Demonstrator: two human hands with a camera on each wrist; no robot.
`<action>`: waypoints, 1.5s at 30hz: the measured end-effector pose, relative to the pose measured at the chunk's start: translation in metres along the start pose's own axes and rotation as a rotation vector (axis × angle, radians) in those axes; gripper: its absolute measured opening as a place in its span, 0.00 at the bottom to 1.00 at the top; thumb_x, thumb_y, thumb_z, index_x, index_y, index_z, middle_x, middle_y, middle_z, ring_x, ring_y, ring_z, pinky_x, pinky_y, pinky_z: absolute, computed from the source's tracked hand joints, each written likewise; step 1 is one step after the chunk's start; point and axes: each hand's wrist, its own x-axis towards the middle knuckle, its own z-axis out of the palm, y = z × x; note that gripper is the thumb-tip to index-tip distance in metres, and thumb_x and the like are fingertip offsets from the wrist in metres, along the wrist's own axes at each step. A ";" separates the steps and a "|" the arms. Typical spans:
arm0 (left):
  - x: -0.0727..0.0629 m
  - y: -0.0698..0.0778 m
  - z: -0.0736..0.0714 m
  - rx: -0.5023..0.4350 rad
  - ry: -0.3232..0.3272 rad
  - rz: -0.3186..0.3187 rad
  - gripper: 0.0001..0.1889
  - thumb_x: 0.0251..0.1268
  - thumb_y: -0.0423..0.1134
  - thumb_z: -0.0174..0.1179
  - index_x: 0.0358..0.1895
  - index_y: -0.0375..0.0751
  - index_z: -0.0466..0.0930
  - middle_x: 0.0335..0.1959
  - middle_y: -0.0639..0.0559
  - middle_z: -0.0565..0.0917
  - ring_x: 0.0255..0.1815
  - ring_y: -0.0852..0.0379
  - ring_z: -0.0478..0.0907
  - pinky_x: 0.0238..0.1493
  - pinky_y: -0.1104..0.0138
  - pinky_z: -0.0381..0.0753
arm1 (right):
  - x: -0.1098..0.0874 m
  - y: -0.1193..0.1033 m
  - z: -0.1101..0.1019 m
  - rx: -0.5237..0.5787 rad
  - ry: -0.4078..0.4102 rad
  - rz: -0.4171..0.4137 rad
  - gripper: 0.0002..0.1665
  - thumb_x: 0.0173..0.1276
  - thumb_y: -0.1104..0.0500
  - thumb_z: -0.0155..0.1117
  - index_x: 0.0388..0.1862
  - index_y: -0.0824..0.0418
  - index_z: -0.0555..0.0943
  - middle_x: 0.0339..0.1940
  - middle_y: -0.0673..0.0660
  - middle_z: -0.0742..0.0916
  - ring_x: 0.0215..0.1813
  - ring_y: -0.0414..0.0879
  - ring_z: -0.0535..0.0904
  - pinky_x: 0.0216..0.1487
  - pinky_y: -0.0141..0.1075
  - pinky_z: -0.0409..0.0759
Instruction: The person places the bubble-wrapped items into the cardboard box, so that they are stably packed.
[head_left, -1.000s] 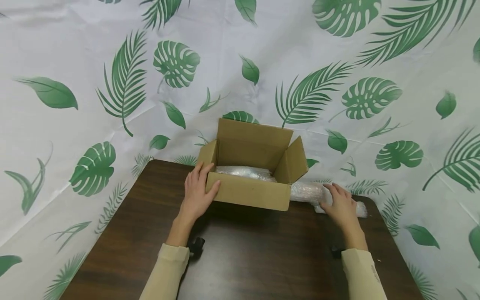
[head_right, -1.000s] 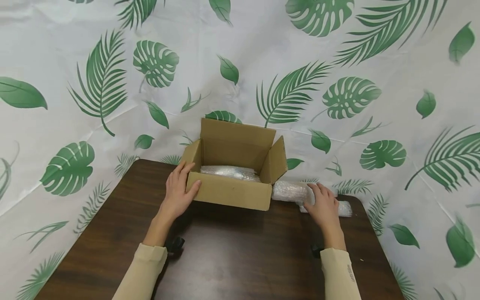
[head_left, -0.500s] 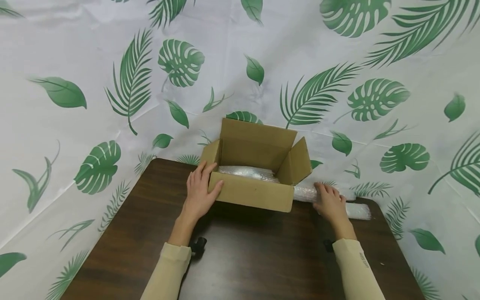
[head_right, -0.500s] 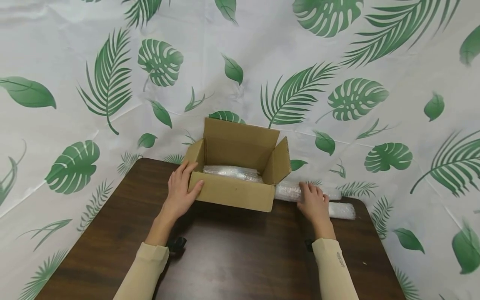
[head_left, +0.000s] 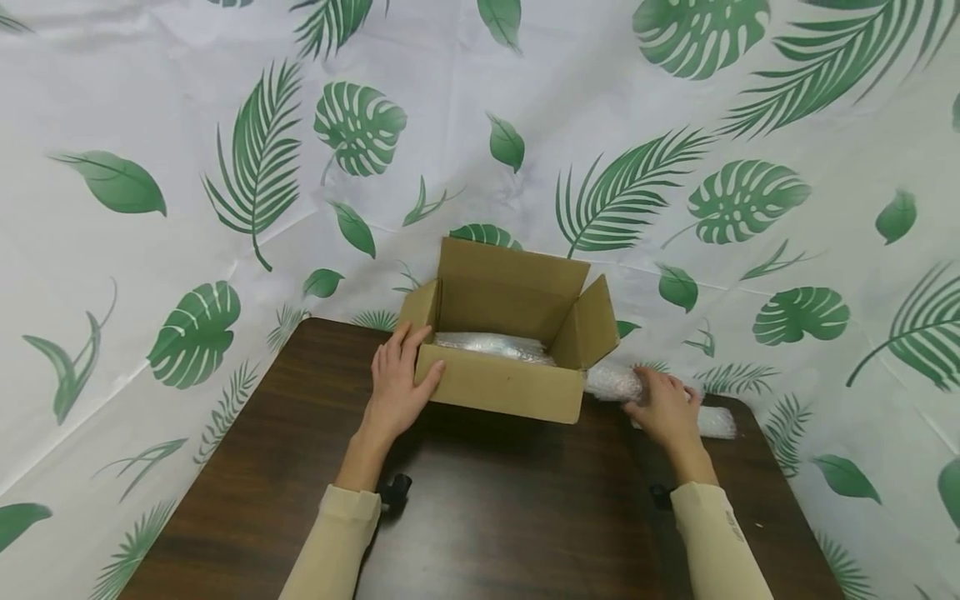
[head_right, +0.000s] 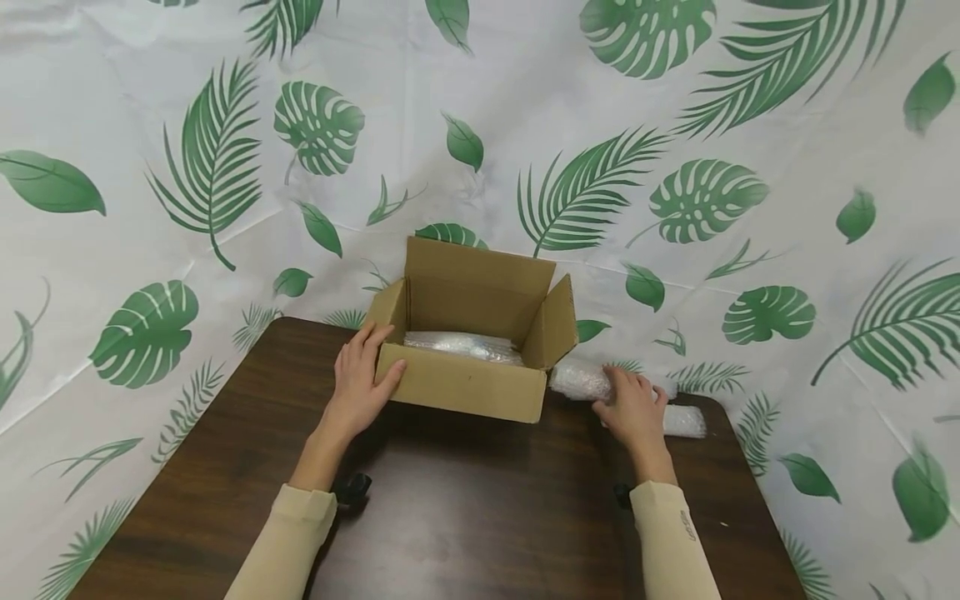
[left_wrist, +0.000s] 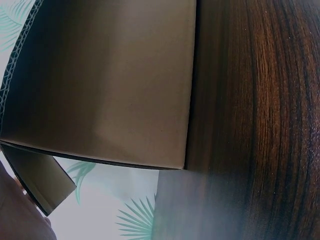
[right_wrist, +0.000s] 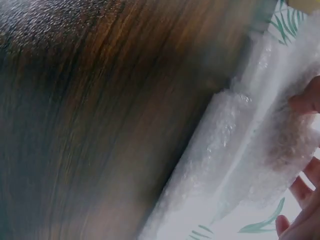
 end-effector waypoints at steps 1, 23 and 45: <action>0.000 0.000 0.000 -0.002 -0.001 -0.001 0.34 0.81 0.60 0.57 0.84 0.58 0.61 0.87 0.40 0.55 0.84 0.35 0.54 0.84 0.34 0.43 | -0.001 0.001 -0.002 0.009 0.014 0.005 0.41 0.67 0.53 0.75 0.77 0.60 0.72 0.75 0.71 0.78 0.75 0.75 0.67 0.69 0.78 0.49; 0.000 0.000 0.003 -0.008 -0.007 0.023 0.34 0.82 0.59 0.57 0.84 0.57 0.60 0.87 0.39 0.53 0.85 0.34 0.53 0.81 0.34 0.56 | -0.010 -0.055 -0.106 0.195 0.501 -0.091 0.36 0.67 0.59 0.71 0.75 0.63 0.76 0.66 0.74 0.83 0.66 0.75 0.76 0.63 0.75 0.65; -0.006 -0.001 0.001 0.001 0.003 0.029 0.34 0.82 0.57 0.58 0.84 0.57 0.60 0.88 0.39 0.54 0.85 0.34 0.54 0.81 0.34 0.56 | 0.009 -0.176 -0.166 0.238 0.601 -0.435 0.35 0.65 0.60 0.71 0.73 0.51 0.81 0.64 0.67 0.82 0.67 0.68 0.72 0.68 0.67 0.61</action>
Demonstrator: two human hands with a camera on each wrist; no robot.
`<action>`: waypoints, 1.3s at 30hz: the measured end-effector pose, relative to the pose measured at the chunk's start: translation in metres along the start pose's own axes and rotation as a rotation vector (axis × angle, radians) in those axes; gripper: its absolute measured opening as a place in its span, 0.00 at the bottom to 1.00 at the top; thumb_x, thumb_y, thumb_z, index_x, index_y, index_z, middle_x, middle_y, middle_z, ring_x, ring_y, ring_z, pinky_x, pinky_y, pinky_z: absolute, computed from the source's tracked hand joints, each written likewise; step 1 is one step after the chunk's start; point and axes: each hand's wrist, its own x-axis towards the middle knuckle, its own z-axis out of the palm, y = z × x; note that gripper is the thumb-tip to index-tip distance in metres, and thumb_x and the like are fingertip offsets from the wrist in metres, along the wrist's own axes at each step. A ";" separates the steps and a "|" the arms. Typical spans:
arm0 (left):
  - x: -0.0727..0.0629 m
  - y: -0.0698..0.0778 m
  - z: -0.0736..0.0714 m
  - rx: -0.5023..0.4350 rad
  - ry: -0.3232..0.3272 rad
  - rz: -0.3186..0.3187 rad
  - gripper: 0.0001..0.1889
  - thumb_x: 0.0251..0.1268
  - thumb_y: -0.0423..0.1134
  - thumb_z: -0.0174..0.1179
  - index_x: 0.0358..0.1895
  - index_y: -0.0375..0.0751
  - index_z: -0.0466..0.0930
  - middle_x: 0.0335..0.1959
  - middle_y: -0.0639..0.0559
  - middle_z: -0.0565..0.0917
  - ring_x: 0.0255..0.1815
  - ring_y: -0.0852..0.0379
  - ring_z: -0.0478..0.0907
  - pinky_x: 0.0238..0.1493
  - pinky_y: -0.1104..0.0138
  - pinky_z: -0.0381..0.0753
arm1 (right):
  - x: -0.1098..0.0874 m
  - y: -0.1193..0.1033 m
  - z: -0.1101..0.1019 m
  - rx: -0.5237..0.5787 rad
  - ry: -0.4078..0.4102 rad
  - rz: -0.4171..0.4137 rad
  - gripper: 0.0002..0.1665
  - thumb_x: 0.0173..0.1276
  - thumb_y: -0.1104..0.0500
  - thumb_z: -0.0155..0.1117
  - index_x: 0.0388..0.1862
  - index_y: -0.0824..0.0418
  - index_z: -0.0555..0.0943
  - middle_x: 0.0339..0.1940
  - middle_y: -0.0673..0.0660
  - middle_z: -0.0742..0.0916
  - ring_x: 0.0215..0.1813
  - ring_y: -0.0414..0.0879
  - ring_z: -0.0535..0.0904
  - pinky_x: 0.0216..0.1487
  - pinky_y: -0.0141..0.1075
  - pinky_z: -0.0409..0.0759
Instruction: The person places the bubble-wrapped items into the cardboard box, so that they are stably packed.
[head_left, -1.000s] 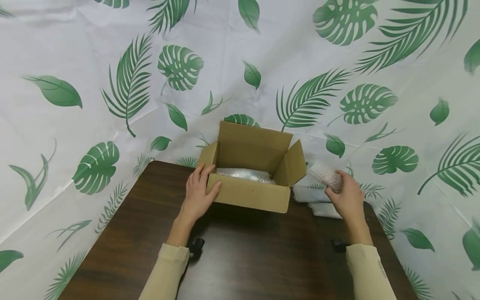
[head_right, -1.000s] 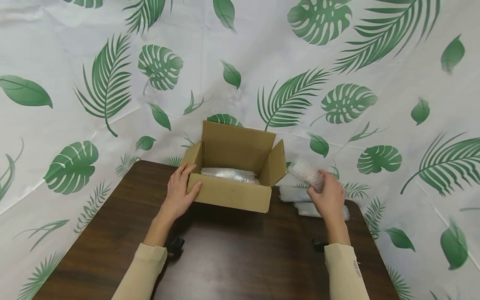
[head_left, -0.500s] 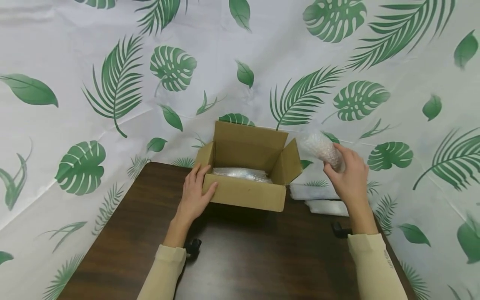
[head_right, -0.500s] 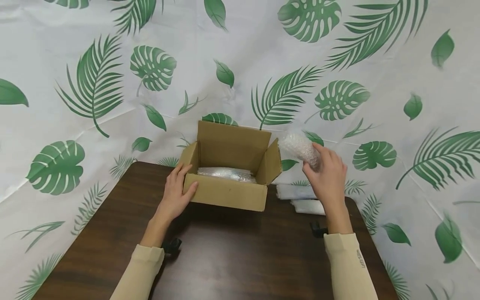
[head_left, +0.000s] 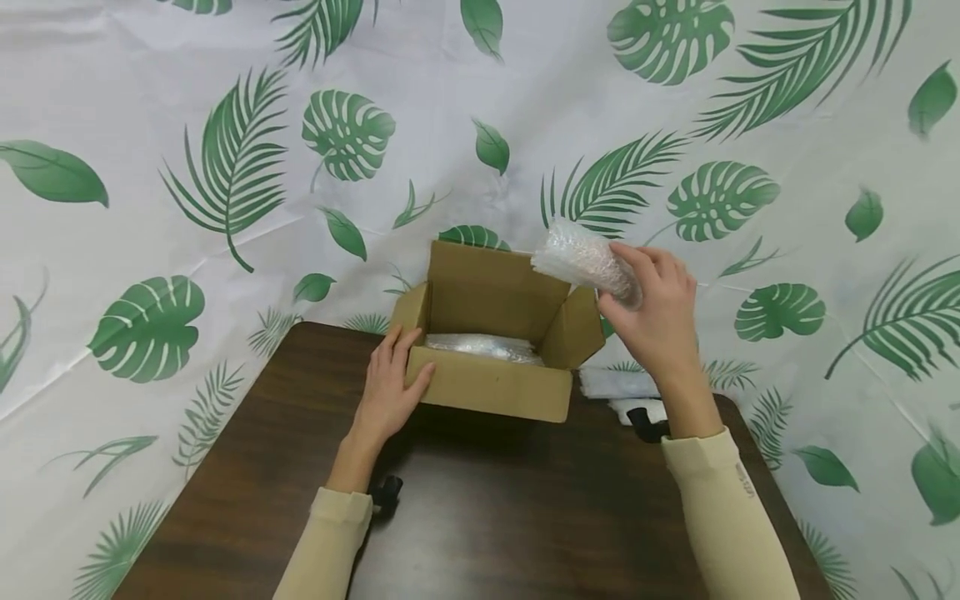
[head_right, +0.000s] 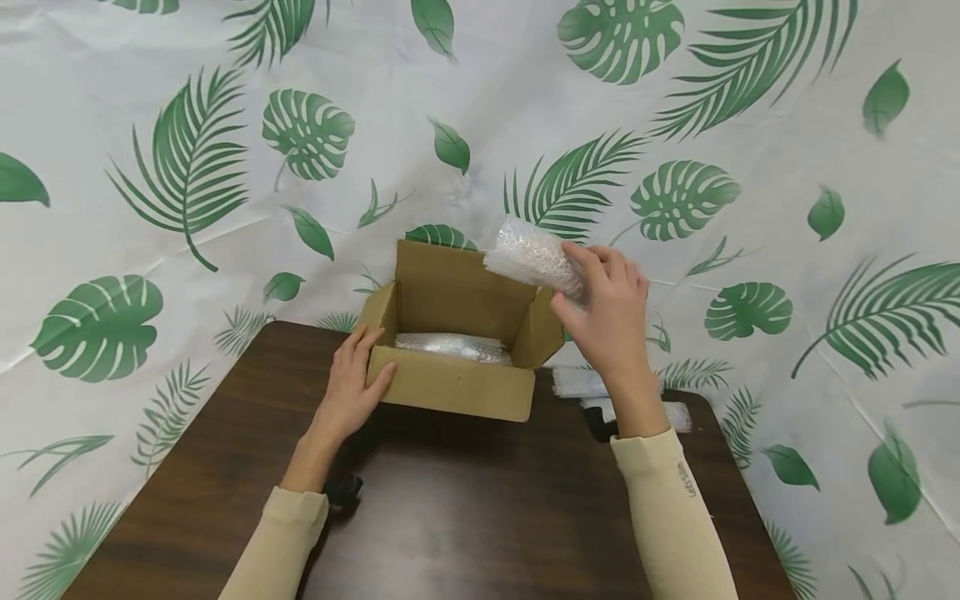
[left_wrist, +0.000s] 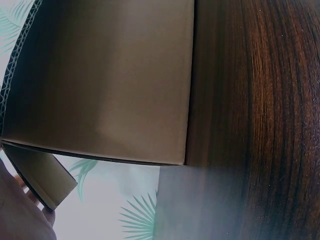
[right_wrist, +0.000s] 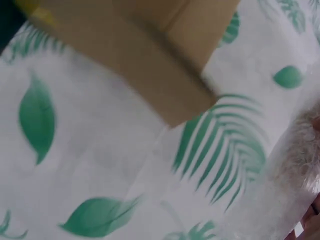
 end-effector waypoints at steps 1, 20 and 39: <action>0.000 0.000 0.000 -0.001 -0.003 -0.001 0.34 0.82 0.57 0.57 0.84 0.58 0.60 0.88 0.39 0.54 0.85 0.34 0.54 0.81 0.34 0.56 | 0.003 -0.005 0.003 -0.003 -0.009 -0.017 0.35 0.65 0.60 0.71 0.73 0.50 0.80 0.64 0.67 0.81 0.67 0.68 0.72 0.68 0.67 0.61; 0.006 0.004 -0.003 0.027 -0.032 -0.041 0.43 0.82 0.61 0.56 0.89 0.46 0.49 0.88 0.40 0.54 0.87 0.36 0.53 0.83 0.35 0.55 | 0.018 -0.040 0.133 -0.233 -0.663 0.044 0.35 0.76 0.45 0.69 0.79 0.45 0.73 0.72 0.58 0.82 0.72 0.60 0.75 0.71 0.63 0.72; 0.002 -0.002 -0.004 0.033 -0.039 -0.036 0.40 0.82 0.63 0.53 0.89 0.57 0.51 0.88 0.41 0.53 0.86 0.36 0.53 0.82 0.35 0.56 | 0.004 -0.045 0.161 -0.095 -0.743 0.151 0.29 0.79 0.46 0.68 0.75 0.49 0.78 0.73 0.57 0.82 0.74 0.59 0.74 0.75 0.63 0.69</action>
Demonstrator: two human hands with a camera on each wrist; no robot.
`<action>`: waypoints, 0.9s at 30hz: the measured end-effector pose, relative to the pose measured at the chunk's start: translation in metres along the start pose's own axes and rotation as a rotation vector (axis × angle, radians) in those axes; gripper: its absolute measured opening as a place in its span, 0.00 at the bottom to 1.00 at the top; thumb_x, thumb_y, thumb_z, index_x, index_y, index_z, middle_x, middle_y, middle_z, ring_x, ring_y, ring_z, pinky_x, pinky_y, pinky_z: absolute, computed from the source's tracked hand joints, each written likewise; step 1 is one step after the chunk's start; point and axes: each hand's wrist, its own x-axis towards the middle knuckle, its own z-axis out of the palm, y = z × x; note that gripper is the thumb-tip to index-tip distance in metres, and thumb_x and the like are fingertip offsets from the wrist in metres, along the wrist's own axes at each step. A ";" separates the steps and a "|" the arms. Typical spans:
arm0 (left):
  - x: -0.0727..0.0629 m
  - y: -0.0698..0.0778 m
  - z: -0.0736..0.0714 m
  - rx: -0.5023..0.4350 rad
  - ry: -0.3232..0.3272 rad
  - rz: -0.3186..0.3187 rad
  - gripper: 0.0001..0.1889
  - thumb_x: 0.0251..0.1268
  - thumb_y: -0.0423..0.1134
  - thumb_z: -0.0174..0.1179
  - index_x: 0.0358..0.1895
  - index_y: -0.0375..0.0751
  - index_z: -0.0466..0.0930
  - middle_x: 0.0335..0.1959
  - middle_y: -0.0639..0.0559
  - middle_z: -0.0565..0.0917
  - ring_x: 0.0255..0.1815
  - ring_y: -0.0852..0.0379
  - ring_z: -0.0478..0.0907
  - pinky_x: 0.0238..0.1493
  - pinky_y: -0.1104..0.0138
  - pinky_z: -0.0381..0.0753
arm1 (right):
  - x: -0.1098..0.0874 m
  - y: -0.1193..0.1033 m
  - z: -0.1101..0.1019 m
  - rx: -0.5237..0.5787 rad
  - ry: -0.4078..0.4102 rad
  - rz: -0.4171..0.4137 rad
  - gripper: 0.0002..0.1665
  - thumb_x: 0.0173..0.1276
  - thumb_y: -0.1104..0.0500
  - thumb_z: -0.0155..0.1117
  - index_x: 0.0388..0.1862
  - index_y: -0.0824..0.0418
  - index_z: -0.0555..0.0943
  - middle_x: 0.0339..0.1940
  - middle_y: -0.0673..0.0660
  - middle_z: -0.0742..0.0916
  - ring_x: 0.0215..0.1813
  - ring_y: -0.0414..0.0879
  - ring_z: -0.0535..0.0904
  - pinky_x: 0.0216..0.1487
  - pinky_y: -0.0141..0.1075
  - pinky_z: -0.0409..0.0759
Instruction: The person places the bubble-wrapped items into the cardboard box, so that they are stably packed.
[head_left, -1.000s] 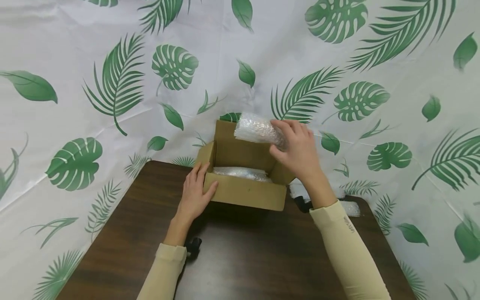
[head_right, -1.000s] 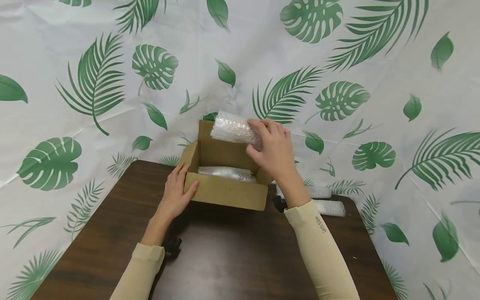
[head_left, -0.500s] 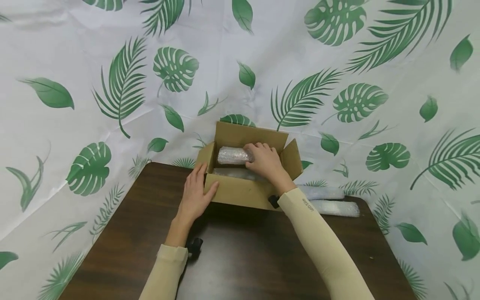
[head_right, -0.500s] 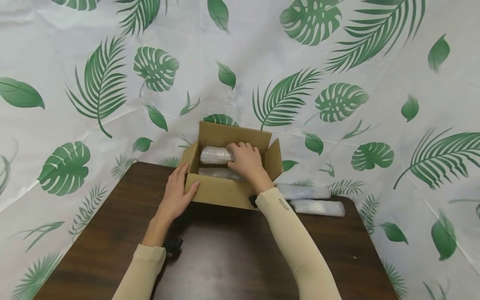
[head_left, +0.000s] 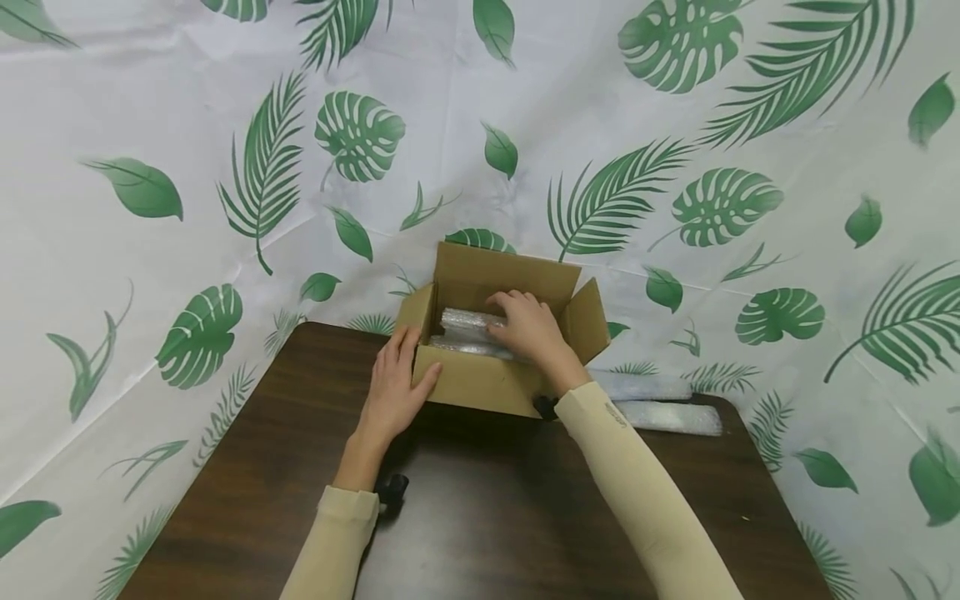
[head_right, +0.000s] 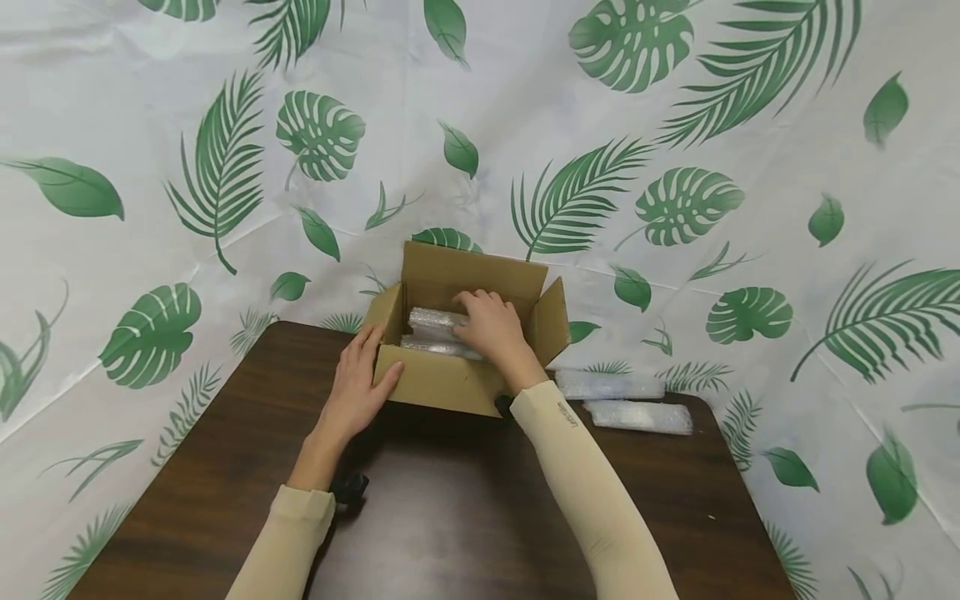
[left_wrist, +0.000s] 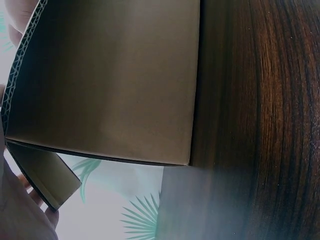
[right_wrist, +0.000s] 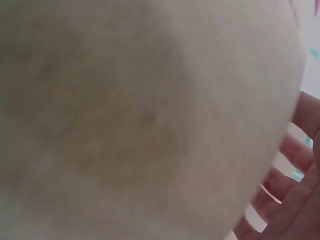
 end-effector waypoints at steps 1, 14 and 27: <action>0.000 0.000 0.000 0.003 0.002 0.004 0.39 0.82 0.62 0.54 0.88 0.58 0.52 0.88 0.41 0.54 0.86 0.35 0.53 0.82 0.34 0.56 | -0.002 0.001 -0.002 0.021 0.003 0.001 0.29 0.79 0.46 0.68 0.75 0.49 0.78 0.74 0.57 0.82 0.74 0.60 0.74 0.75 0.63 0.69; -0.004 0.004 -0.002 -0.010 0.005 0.006 0.35 0.83 0.60 0.55 0.85 0.59 0.58 0.88 0.39 0.53 0.86 0.34 0.53 0.82 0.35 0.55 | -0.058 -0.001 -0.044 0.206 0.134 -0.017 0.19 0.83 0.43 0.61 0.64 0.47 0.84 0.58 0.49 0.89 0.59 0.52 0.86 0.57 0.54 0.84; -0.004 0.005 -0.001 0.017 0.021 0.037 0.35 0.83 0.59 0.55 0.86 0.57 0.57 0.88 0.37 0.54 0.86 0.33 0.54 0.81 0.33 0.56 | -0.145 0.030 -0.084 0.203 0.479 -0.208 0.09 0.81 0.56 0.66 0.54 0.52 0.89 0.46 0.47 0.91 0.47 0.40 0.84 0.45 0.38 0.82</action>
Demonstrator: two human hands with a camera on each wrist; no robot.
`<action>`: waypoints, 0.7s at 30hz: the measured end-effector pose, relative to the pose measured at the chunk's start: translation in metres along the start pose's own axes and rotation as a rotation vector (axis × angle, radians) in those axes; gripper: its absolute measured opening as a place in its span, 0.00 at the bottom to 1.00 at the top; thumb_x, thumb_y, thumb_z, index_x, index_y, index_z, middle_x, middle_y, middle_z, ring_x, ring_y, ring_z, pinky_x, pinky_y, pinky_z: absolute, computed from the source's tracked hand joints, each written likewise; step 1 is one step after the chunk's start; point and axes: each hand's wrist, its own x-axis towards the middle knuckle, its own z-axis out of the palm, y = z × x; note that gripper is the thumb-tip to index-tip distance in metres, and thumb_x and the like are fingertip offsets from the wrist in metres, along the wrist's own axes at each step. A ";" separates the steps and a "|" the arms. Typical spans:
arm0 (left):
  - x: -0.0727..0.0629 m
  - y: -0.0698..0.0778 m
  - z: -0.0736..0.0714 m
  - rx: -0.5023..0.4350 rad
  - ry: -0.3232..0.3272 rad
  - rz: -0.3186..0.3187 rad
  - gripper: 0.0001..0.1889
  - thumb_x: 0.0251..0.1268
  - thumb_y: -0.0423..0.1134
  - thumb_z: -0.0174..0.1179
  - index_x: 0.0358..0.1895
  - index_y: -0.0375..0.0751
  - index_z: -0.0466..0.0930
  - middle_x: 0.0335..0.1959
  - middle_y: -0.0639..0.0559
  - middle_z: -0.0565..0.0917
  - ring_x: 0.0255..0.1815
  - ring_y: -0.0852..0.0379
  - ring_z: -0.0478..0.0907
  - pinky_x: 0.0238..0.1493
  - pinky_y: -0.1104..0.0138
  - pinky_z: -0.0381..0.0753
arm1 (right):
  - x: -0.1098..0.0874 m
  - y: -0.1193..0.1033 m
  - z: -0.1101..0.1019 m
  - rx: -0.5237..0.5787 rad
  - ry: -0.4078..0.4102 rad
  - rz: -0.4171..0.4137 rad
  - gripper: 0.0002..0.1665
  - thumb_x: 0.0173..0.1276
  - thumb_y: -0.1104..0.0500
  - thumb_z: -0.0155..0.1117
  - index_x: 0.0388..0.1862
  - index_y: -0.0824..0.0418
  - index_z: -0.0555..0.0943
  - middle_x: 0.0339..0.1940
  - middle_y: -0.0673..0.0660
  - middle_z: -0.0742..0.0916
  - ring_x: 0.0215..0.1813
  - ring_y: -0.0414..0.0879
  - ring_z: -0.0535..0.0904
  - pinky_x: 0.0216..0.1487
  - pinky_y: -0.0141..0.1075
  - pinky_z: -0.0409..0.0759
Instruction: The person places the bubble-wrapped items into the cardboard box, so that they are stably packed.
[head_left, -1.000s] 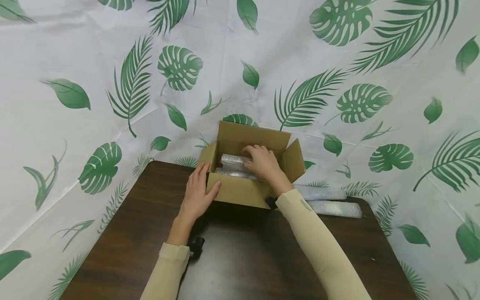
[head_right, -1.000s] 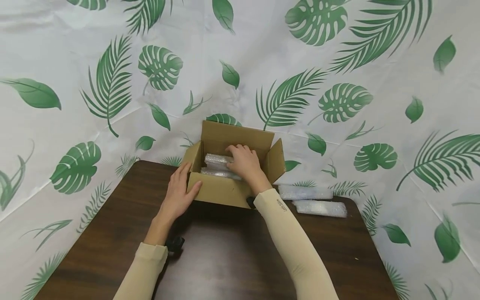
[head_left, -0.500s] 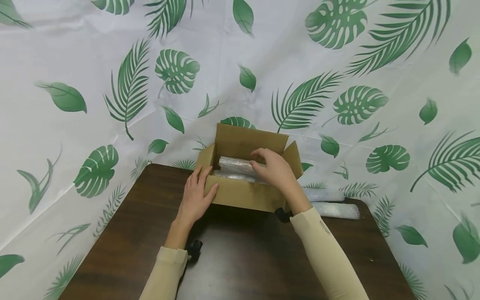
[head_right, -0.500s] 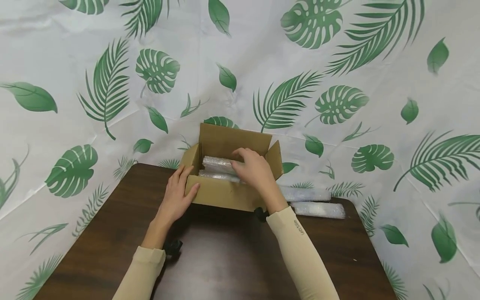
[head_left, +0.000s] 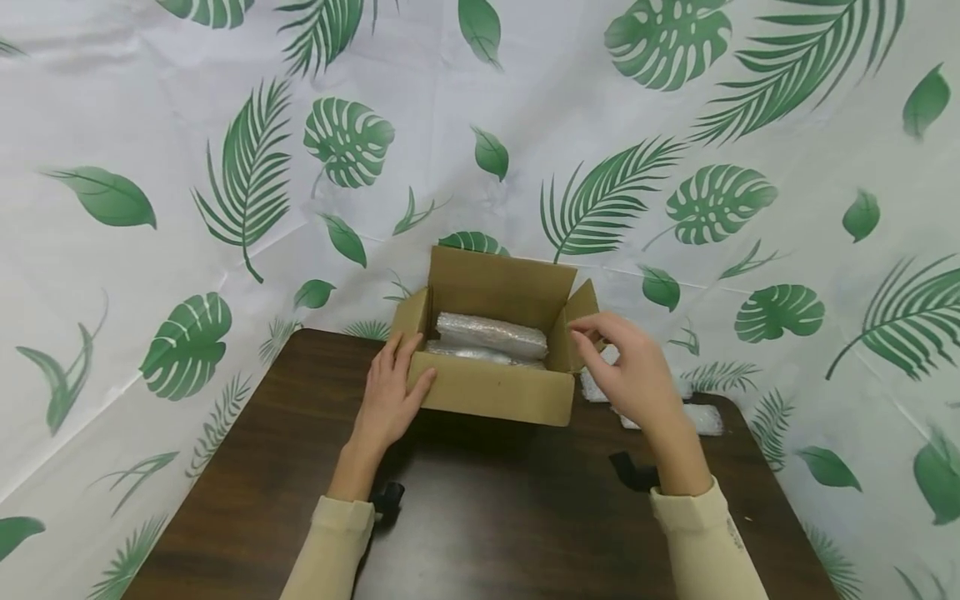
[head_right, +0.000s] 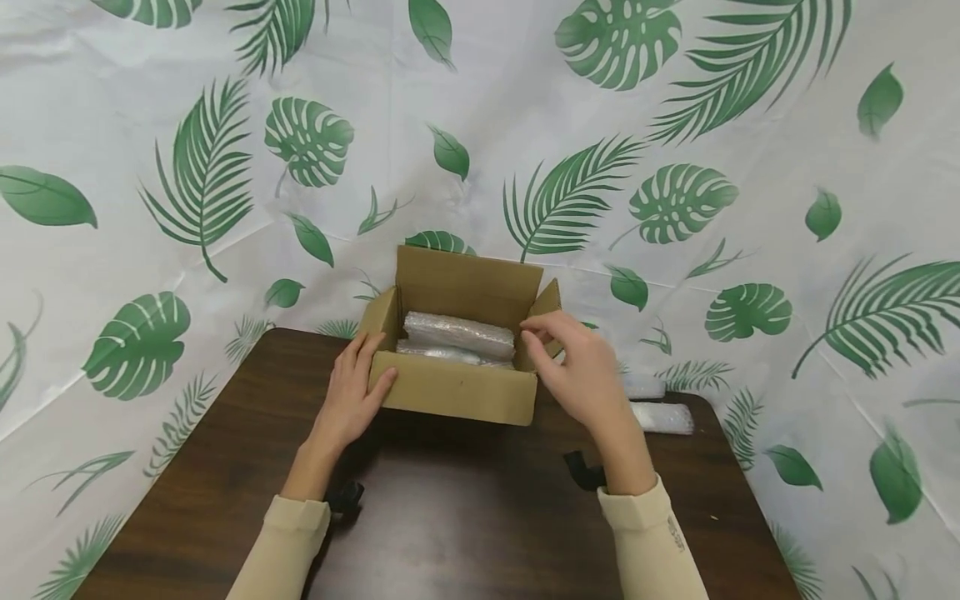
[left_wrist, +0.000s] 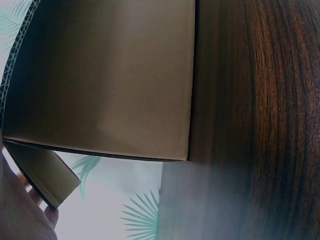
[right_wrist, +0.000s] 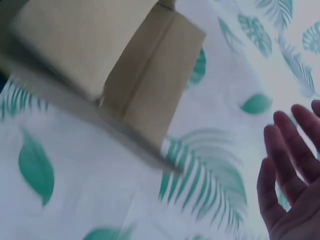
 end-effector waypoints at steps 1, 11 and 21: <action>0.000 0.000 0.000 -0.001 0.000 -0.001 0.35 0.83 0.59 0.55 0.86 0.57 0.58 0.88 0.37 0.54 0.86 0.33 0.54 0.81 0.34 0.56 | -0.007 0.003 -0.006 -0.007 0.012 -0.004 0.09 0.81 0.57 0.67 0.54 0.52 0.89 0.46 0.47 0.91 0.46 0.39 0.83 0.44 0.35 0.80; 0.002 0.001 -0.003 0.007 0.000 -0.003 0.35 0.83 0.59 0.55 0.85 0.57 0.59 0.87 0.37 0.55 0.85 0.33 0.55 0.81 0.33 0.57 | -0.062 0.051 -0.031 -0.169 0.042 0.214 0.14 0.80 0.57 0.66 0.60 0.57 0.87 0.54 0.57 0.91 0.52 0.52 0.84 0.51 0.47 0.83; 0.000 0.000 0.002 0.001 -0.001 -0.014 0.34 0.83 0.61 0.53 0.85 0.57 0.59 0.87 0.38 0.55 0.85 0.33 0.55 0.82 0.35 0.56 | -0.103 0.137 0.002 -0.280 -0.209 0.400 0.23 0.79 0.55 0.65 0.67 0.64 0.82 0.60 0.71 0.87 0.62 0.70 0.81 0.57 0.68 0.78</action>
